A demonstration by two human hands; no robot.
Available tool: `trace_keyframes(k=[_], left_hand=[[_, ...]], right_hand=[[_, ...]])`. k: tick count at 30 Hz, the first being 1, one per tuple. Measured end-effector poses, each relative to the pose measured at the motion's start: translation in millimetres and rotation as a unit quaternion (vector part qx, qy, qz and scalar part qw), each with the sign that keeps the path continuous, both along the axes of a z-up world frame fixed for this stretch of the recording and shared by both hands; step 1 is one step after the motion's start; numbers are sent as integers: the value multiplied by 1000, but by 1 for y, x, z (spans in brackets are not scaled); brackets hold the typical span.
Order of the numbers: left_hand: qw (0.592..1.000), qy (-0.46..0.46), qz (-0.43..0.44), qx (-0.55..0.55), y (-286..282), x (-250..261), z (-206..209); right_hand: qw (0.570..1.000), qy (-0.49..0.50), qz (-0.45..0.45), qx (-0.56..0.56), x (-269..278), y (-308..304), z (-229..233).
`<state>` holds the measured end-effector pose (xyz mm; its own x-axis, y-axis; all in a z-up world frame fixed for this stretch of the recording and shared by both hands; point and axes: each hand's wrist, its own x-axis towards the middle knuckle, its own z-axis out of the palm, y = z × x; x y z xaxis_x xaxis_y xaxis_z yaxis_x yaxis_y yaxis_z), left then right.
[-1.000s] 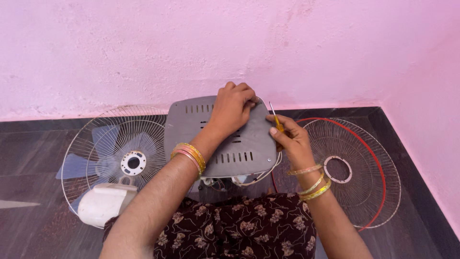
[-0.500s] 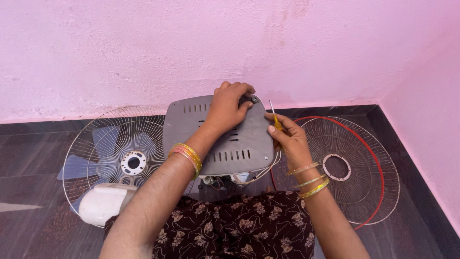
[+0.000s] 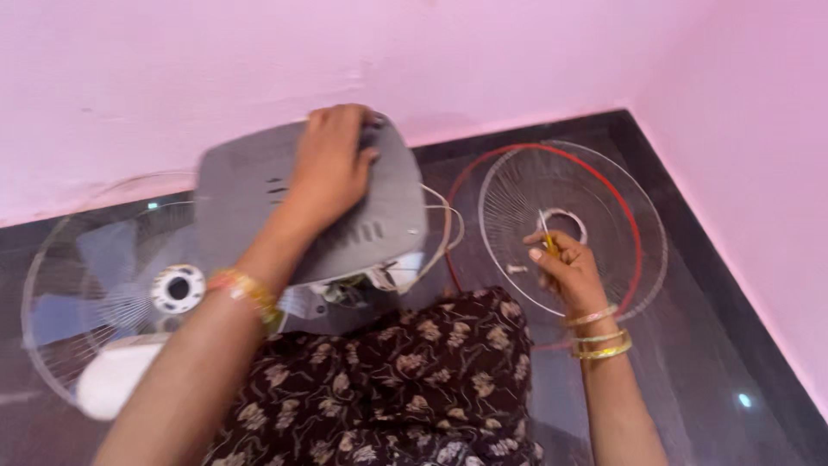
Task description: The person uses a yellow screwdriver to remove screws from the back cover of an electric fan. They unscrew multiple fasteners, lift the cover off, and set it aside, exposing the fan's internal motor and wiring.
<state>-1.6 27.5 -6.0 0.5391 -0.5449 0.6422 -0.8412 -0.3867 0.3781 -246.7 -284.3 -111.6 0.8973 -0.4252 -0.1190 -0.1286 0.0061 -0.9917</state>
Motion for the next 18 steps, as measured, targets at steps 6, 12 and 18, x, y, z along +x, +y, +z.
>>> trace_keyframes(k=[6,12,18], left_hand=[[996,49,-44,59,16,-18,15],[991,77,-22,105,15,-47,33],[990,81,-14,115,16,-73,39]], right_hand=[[980,117,-126,-104,-91,-39,-89],[975,145,-148,-82,-146,-35,-192],[942,22,-301,-147,-180,-1,-271]])
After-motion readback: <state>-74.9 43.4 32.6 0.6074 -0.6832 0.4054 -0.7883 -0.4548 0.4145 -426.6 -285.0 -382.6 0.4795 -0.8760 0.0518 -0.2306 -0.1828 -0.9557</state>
